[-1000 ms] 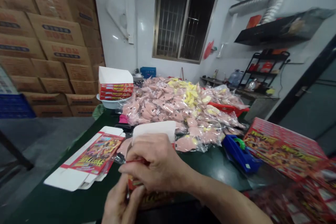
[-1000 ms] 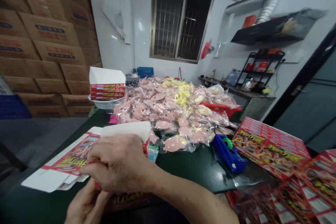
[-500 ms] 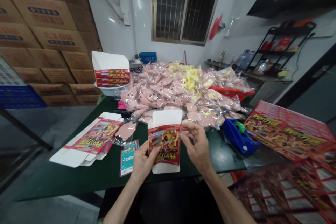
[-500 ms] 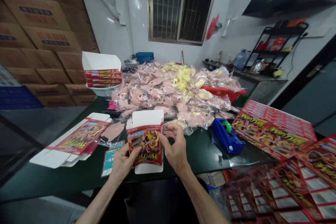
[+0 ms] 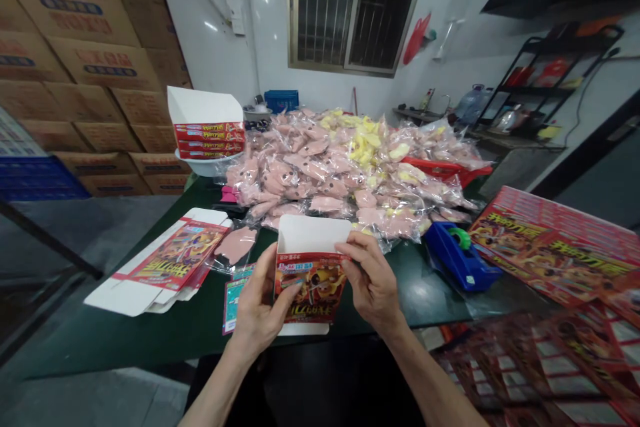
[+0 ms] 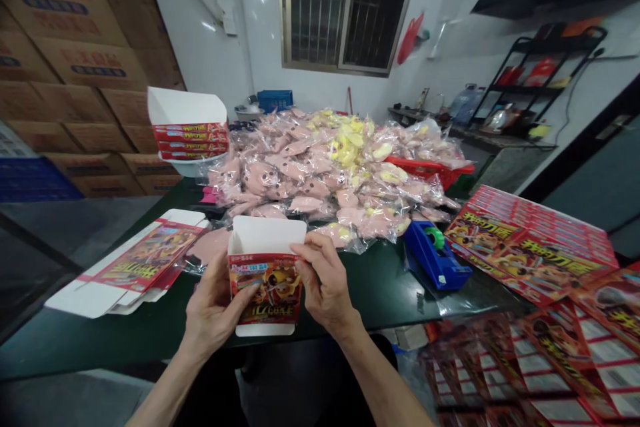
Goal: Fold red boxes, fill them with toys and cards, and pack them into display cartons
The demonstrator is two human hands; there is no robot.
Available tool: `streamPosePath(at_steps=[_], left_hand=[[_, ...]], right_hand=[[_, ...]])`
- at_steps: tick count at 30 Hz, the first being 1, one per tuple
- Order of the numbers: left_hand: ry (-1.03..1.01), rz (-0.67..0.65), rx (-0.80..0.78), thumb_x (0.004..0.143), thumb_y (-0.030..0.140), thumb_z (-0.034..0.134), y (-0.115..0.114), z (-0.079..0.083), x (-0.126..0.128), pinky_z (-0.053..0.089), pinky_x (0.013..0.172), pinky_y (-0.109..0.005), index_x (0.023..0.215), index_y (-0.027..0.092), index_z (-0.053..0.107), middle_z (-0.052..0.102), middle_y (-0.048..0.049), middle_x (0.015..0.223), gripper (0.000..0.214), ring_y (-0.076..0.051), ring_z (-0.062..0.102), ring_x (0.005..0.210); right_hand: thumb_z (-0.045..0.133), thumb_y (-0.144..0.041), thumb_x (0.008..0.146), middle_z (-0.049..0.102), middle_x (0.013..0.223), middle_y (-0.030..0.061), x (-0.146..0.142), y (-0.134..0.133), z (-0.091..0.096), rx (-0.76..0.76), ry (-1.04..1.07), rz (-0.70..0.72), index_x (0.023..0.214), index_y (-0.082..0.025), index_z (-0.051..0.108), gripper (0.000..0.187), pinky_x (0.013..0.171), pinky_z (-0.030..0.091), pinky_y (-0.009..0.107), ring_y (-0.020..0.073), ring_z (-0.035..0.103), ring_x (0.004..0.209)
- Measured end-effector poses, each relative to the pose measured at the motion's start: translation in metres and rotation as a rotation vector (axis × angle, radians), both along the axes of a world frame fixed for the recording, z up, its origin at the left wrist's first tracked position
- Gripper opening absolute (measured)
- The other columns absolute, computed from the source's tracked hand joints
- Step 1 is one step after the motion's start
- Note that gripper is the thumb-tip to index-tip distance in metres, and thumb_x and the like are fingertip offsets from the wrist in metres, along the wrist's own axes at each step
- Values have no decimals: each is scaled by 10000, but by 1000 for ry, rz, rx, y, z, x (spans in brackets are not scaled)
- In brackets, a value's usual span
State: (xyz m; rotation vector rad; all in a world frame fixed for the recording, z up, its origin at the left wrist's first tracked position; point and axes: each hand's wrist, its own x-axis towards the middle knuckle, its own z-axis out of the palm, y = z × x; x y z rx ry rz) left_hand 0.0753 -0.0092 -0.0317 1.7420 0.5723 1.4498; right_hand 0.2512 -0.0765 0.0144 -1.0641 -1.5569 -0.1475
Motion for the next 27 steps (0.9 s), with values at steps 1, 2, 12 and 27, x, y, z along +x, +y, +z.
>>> streamPosePath(at_steps=[1, 2, 12, 27], left_hand=[[-4, 1, 8, 770, 160, 653, 0, 3, -1, 528, 896, -326, 1324, 248, 399, 581, -100, 1248, 616, -225, 611, 1074], [-19, 21, 18, 775, 156, 646, 1, 6, -1, 538, 874, -317, 1315, 243, 408, 597, -98, 1219, 596, -216, 629, 1037], [53, 172, 195, 839, 203, 569, 19, 13, 14, 489, 889, -270, 1270, 224, 439, 563, -71, 1194, 451, -163, 587, 1040], [-84, 223, -154, 880, 313, 492, -7, 31, 30, 475, 695, -227, 959, 189, 578, 657, -33, 900, 171, -146, 619, 801]], right_hand=[[462, -21, 848, 509, 1061, 85, -2, 2, 0, 3, 0, 8, 1130, -206, 569, 354, 831, 473, 291, 155, 543, 998], [462, -20, 848, 508, 1060, 87, -3, 4, 1, 3, -4, 22, 1127, -202, 573, 351, 827, 474, 290, 154, 546, 992], [485, -69, 866, 533, 1053, 69, 9, 15, 7, -37, -24, 40, 1083, -230, 600, 293, 832, 487, 312, 158, 567, 983], [467, -151, 888, 588, 968, 63, 17, 0, -17, -129, 232, 35, 970, -204, 578, 148, 659, 520, 265, 149, 604, 820]])
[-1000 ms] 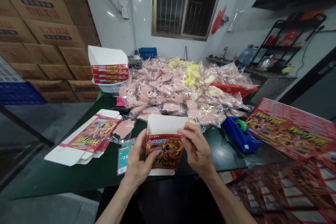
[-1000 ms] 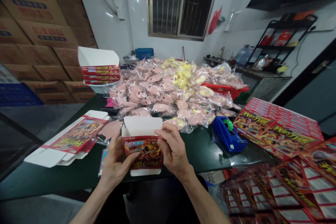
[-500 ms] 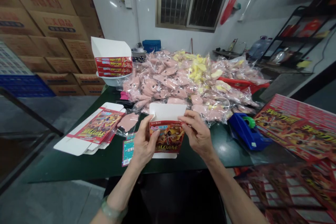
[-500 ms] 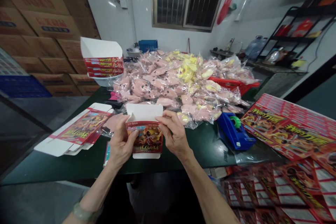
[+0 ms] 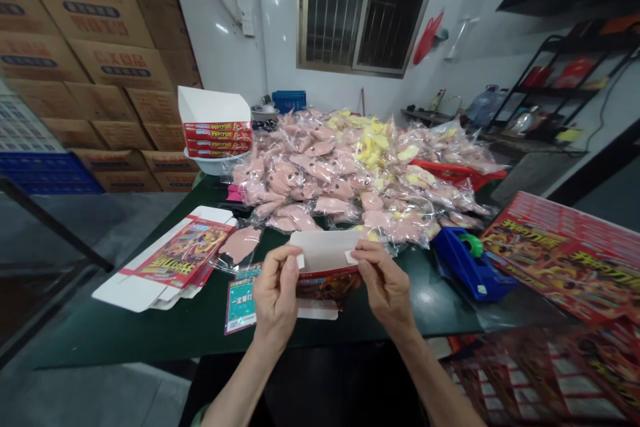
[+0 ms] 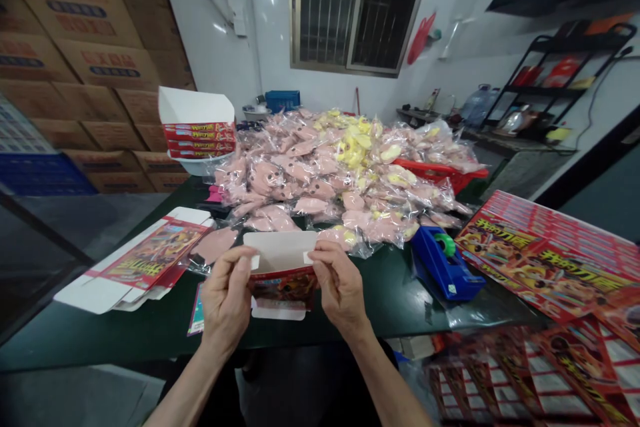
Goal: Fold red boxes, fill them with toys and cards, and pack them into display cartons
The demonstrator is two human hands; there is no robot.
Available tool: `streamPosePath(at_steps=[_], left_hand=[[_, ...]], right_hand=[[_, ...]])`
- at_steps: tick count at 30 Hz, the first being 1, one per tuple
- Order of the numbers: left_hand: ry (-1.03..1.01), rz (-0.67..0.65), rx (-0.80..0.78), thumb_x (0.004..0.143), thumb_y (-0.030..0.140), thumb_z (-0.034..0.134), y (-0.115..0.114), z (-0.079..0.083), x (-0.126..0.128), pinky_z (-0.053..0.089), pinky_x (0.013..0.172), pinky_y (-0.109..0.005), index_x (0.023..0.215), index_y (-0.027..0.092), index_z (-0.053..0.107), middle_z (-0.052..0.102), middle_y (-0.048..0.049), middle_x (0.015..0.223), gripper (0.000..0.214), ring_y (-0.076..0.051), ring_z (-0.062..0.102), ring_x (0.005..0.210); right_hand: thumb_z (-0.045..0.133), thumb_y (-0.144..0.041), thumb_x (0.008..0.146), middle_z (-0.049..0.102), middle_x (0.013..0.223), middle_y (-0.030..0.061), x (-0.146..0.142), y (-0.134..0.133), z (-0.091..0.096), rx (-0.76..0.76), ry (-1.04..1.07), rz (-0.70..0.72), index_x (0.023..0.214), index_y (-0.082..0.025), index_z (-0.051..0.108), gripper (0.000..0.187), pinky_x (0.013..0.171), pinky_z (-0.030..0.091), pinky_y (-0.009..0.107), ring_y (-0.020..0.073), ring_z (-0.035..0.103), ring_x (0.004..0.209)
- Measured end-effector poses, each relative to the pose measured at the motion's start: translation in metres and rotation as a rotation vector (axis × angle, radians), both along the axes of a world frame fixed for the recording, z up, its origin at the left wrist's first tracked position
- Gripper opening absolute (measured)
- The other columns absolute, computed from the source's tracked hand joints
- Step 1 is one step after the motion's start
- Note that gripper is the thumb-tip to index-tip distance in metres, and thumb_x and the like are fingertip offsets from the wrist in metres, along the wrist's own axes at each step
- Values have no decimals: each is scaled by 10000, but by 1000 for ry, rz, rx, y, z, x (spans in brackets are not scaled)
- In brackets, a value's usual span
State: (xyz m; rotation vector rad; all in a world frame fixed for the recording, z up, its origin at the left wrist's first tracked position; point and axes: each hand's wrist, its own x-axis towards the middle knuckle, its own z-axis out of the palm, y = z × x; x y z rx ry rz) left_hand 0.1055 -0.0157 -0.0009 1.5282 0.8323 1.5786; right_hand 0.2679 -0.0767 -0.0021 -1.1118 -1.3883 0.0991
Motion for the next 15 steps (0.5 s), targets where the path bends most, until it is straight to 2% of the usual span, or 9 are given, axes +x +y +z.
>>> streamPosePath(at_steps=[2, 4, 5, 7, 8, 11, 15], left_hand=[[-135, -110, -70, 878, 308, 496, 1, -2, 1, 488, 684, -231, 1125, 212, 482, 658, -50, 975, 266, -152, 634, 829], [-193, -224, -105, 875, 292, 499, 3, 0, 0, 501, 737, -253, 1186, 212, 451, 651, -77, 1063, 325, -174, 634, 925], [-182, -258, -111, 871, 276, 503, 3, 3, -1, 500, 772, -266, 1158, 206, 488, 647, -82, 1089, 296, -184, 625, 968], [-137, -265, -79, 857, 229, 515, 5, 6, -4, 496, 790, -277, 990, 195, 594, 661, -67, 1066, 158, -189, 625, 972], [-126, -255, -44, 848, 202, 520, 5, 7, -5, 497, 777, -282, 888, 193, 621, 673, -55, 1028, 110, -188, 632, 942], [-155, -242, 34, 816, 142, 528, 6, 6, -6, 500, 752, -306, 701, 187, 638, 689, -41, 947, 166, -193, 642, 885], [-233, -407, -6, 830, 206, 494, 5, 6, -9, 505, 804, -384, 782, 169, 694, 662, -105, 1072, 208, -266, 613, 1012]], right_hand=[[470, -198, 895, 575, 953, 50, 1, -2, 1, -78, 152, 86, 1106, -227, 508, 216, 487, 484, 200, 119, 588, 693], [472, -231, 896, 553, 946, 35, 4, -2, 4, -169, 226, 218, 1244, -257, 407, 354, 409, 447, 170, 111, 571, 666], [474, -237, 896, 544, 939, 29, 6, -2, 6, -207, 222, 282, 1274, -267, 383, 390, 402, 447, 166, 112, 569, 675], [472, -229, 896, 531, 927, 15, 9, -1, 9, -234, 183, 353, 1215, -276, 446, 323, 403, 450, 160, 93, 550, 636], [468, -219, 898, 531, 932, 10, 10, -1, 9, -221, 167, 352, 1144, -272, 492, 252, 400, 445, 157, 73, 528, 585], [457, -203, 904, 550, 1003, 30, 8, -4, 9, -144, 131, 239, 968, -231, 552, 118, 381, 420, 152, 28, 461, 481], [453, -221, 905, 587, 1069, 81, 7, -15, 13, -171, 98, 166, 973, -206, 587, 151, 380, 431, 166, 47, 500, 499]])
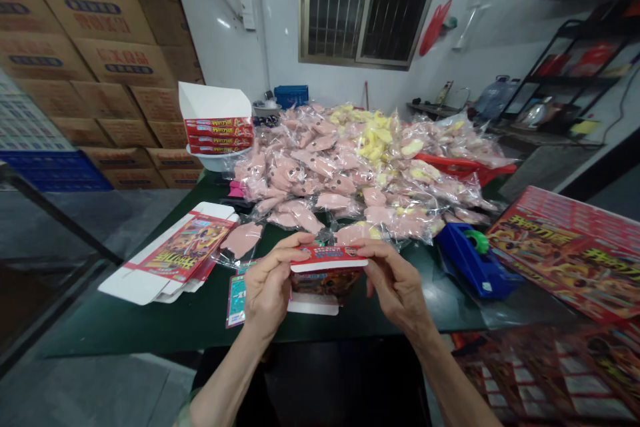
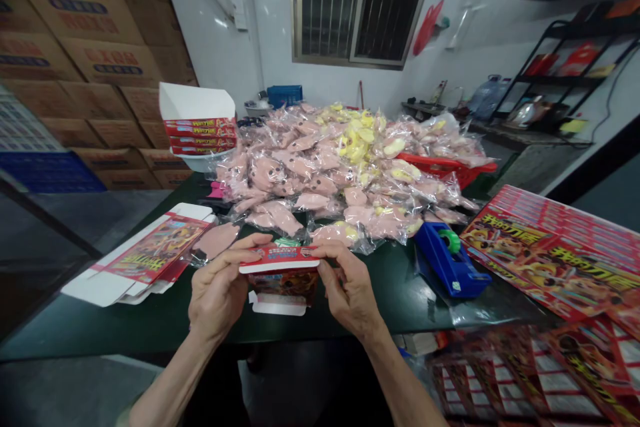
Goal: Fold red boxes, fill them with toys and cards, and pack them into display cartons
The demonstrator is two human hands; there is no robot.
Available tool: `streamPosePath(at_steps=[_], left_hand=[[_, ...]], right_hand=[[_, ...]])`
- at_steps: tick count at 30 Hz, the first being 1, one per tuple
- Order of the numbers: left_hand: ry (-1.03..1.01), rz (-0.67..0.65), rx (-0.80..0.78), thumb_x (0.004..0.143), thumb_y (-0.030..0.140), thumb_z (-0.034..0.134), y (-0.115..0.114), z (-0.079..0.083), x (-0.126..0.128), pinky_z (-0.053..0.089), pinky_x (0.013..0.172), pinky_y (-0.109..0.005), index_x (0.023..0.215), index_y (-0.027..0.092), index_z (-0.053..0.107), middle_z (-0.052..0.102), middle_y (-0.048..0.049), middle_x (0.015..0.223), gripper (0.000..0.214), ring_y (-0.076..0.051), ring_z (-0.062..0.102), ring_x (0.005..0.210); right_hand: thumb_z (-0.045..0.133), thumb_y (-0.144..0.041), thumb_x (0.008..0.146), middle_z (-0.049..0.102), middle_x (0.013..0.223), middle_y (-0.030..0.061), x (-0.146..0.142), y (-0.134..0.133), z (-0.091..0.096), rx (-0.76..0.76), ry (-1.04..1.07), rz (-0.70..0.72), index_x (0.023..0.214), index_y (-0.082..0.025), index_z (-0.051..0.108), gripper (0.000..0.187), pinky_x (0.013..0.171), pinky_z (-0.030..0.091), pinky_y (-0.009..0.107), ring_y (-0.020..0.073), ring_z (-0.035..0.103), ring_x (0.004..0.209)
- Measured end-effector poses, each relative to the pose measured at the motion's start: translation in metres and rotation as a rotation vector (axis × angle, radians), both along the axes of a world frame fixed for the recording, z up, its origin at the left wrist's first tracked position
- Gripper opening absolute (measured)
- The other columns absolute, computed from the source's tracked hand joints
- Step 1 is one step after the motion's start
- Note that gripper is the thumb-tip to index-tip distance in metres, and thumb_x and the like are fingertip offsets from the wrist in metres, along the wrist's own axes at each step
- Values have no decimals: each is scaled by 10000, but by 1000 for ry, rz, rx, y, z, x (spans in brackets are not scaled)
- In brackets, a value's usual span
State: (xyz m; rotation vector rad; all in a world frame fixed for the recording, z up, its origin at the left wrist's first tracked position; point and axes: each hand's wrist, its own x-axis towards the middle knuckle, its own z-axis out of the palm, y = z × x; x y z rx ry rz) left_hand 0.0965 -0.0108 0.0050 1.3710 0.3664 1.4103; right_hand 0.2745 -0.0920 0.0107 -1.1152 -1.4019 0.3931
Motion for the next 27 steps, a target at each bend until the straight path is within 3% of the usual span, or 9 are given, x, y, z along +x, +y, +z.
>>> streamPosePath(at_steps=[2, 5, 7, 11, 16, 19, 22, 27], left_hand=[[24, -50, 54, 856, 283, 465, -2, 5, -3, 500, 819, -400, 864, 151, 694, 641, -140, 1105, 264, -291, 589, 1054], [195, 14, 153, 836, 302, 541, -5, 17, -8, 510, 763, -329, 853, 154, 656, 655, -122, 1004, 188, -240, 618, 947], [329, 56, 206, 810, 261, 592, -6, 26, -11, 506, 742, -286, 840, 164, 629, 653, -95, 957, 109, -202, 622, 884], [506, 42, 250, 825, 238, 578, -5, 32, -16, 495, 756, -259, 986, 183, 612, 647, -71, 988, 173, -177, 621, 881], [450, 138, 345, 841, 207, 553, -8, 34, -16, 486, 693, -252, 816, 181, 657, 658, -45, 834, 110, -160, 621, 787], [451, 126, 345, 829, 209, 573, -10, 37, -16, 491, 617, -246, 769, 174, 672, 661, -50, 784, 121, -156, 621, 715], [461, 91, 397, 825, 186, 574, -10, 37, -16, 516, 634, -252, 821, 178, 696, 675, -70, 847, 123, -168, 644, 762], [467, 150, 566, 818, 103, 558, -4, 31, -19, 525, 708, -245, 938, 200, 696, 686, -68, 942, 207, -158, 658, 832]], right_hand=[[441, -242, 909, 589, 1105, 94, 0, -6, 4, -33, -4, 32, 1003, -206, 598, 186, 418, 462, 182, 79, 559, 582], [530, -282, 868, 613, 1059, 92, -1, -8, 8, -47, -17, 3, 981, -192, 603, 162, 456, 480, 193, 126, 605, 699], [592, -285, 831, 633, 983, 72, -2, -7, 9, -45, -40, -73, 927, -188, 600, 137, 433, 460, 185, 108, 587, 628], [576, -257, 844, 640, 926, 50, -5, -5, 13, -44, -165, -109, 983, -196, 591, 153, 419, 439, 187, 78, 536, 530], [514, -189, 875, 646, 869, 43, -10, -10, 22, 38, -285, -121, 971, -202, 623, 145, 530, 478, 208, 131, 612, 724], [509, -176, 873, 650, 849, 47, -14, -14, 27, 40, -260, -133, 937, -196, 641, 148, 504, 465, 207, 137, 618, 728], [510, -171, 867, 657, 842, 49, -15, -15, 29, 42, -248, -147, 931, -195, 652, 158, 470, 450, 203, 131, 616, 685], [510, -150, 854, 666, 872, 54, -16, -9, 21, 134, -262, -185, 921, -206, 648, 163, 641, 532, 255, 157, 640, 779]])
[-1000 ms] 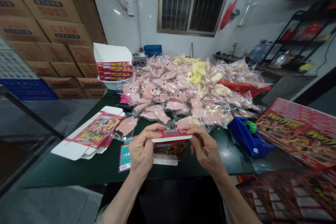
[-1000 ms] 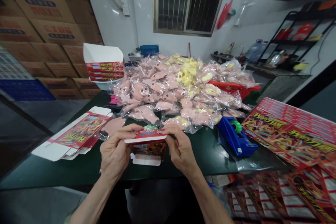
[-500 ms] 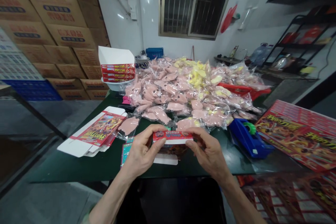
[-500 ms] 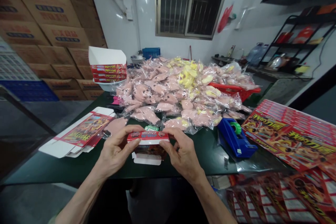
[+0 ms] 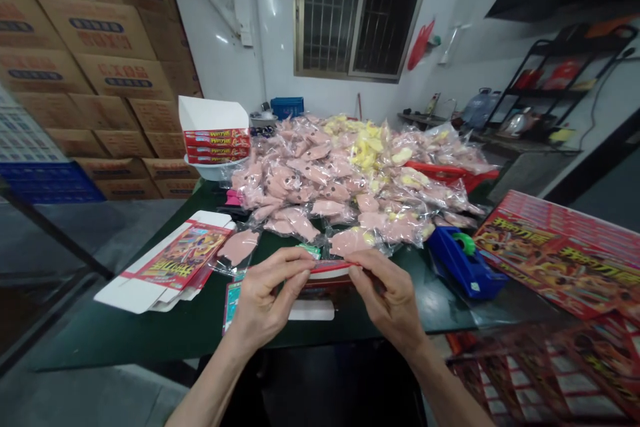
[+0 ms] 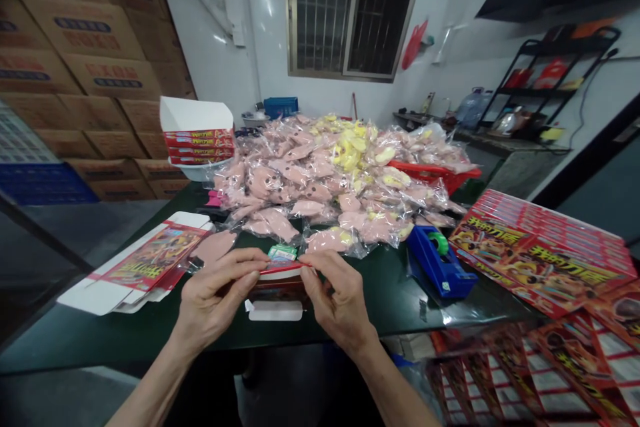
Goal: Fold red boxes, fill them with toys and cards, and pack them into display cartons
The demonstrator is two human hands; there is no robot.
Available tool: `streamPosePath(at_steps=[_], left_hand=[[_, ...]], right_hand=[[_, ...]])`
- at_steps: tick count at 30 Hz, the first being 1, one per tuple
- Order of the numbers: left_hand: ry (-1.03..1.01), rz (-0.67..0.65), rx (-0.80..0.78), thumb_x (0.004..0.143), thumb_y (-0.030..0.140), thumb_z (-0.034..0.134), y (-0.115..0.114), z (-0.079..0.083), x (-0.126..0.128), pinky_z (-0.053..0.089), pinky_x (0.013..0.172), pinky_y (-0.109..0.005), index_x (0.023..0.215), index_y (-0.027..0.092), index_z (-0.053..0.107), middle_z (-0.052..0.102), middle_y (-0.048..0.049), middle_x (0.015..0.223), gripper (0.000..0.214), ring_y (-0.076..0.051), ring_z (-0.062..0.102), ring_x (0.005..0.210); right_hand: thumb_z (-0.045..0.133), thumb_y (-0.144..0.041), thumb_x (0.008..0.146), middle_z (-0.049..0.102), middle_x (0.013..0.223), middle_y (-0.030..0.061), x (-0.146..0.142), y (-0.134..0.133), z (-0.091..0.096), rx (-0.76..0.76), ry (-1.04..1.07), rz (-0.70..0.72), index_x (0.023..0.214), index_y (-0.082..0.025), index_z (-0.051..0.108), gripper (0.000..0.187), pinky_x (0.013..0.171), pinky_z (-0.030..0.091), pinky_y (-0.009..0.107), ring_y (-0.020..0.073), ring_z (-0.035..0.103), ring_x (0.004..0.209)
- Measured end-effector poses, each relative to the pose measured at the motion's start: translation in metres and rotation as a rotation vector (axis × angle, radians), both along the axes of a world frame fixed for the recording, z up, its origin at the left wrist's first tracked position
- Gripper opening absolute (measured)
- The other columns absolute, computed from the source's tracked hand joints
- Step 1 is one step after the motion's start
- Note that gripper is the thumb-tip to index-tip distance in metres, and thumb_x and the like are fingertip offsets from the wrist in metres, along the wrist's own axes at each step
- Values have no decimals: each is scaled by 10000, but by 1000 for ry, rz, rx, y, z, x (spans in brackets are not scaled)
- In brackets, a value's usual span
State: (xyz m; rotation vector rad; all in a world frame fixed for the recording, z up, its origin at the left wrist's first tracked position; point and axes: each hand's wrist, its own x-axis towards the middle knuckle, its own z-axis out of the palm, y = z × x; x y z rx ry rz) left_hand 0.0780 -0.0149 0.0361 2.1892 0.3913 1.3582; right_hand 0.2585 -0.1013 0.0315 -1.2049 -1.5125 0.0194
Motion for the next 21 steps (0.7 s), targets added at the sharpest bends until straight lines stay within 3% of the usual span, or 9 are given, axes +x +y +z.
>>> streamPosePath(at_steps=[5, 8, 11, 15, 18, 21], left_hand=[[-11, 25, 35, 807, 83, 562, 4, -7, -4, 529, 696, -231, 928, 201, 693, 695, -56, 946, 214, -155, 669, 823], [-24, 51, 20, 809, 83, 563, 3, -10, -6, 529, 710, -226, 917, 205, 686, 690, -47, 949, 205, -147, 668, 826], [-15, 46, 29, 811, 85, 564, 3, -10, -6, 529, 700, -212, 924, 205, 680, 685, -43, 947, 202, -137, 666, 820], [5, 41, 53, 810, 84, 565, 5, -5, -3, 537, 673, -207, 907, 191, 682, 691, -50, 936, 186, -136, 671, 799], [6, 57, 101, 808, 84, 566, 4, -1, -2, 548, 676, -221, 905, 178, 677, 697, -61, 919, 175, -146, 675, 803], [31, 89, 185, 801, 65, 566, 0, 1, -4, 555, 707, -230, 927, 167, 665, 696, -69, 960, 190, -150, 675, 836]], right_hand=[[547, -145, 843, 640, 987, 75, -10, 8, -35, 117, 210, -81, 1126, -224, 521, 295, 647, 549, 265, 165, 654, 832], [527, -117, 849, 596, 1057, 89, -17, 10, -50, 221, 256, -117, 1100, -243, 487, 283, 696, 555, 310, 185, 628, 940], [504, -70, 845, 591, 1029, 80, -19, 10, -49, 292, 45, -185, 1006, -249, 541, 244, 766, 543, 366, 187, 600, 960], [511, -29, 829, 594, 1066, 106, -18, 9, -42, 352, -149, -245, 1089, -238, 535, 335, 762, 558, 359, 191, 604, 977], [507, -15, 827, 607, 1083, 128, -20, 10, -43, 336, -174, -278, 1157, -209, 513, 383, 802, 558, 368, 199, 610, 1002], [488, -45, 850, 621, 1081, 133, -24, 9, -49, 291, -102, -294, 1171, -195, 496, 355, 700, 581, 317, 202, 626, 984]])
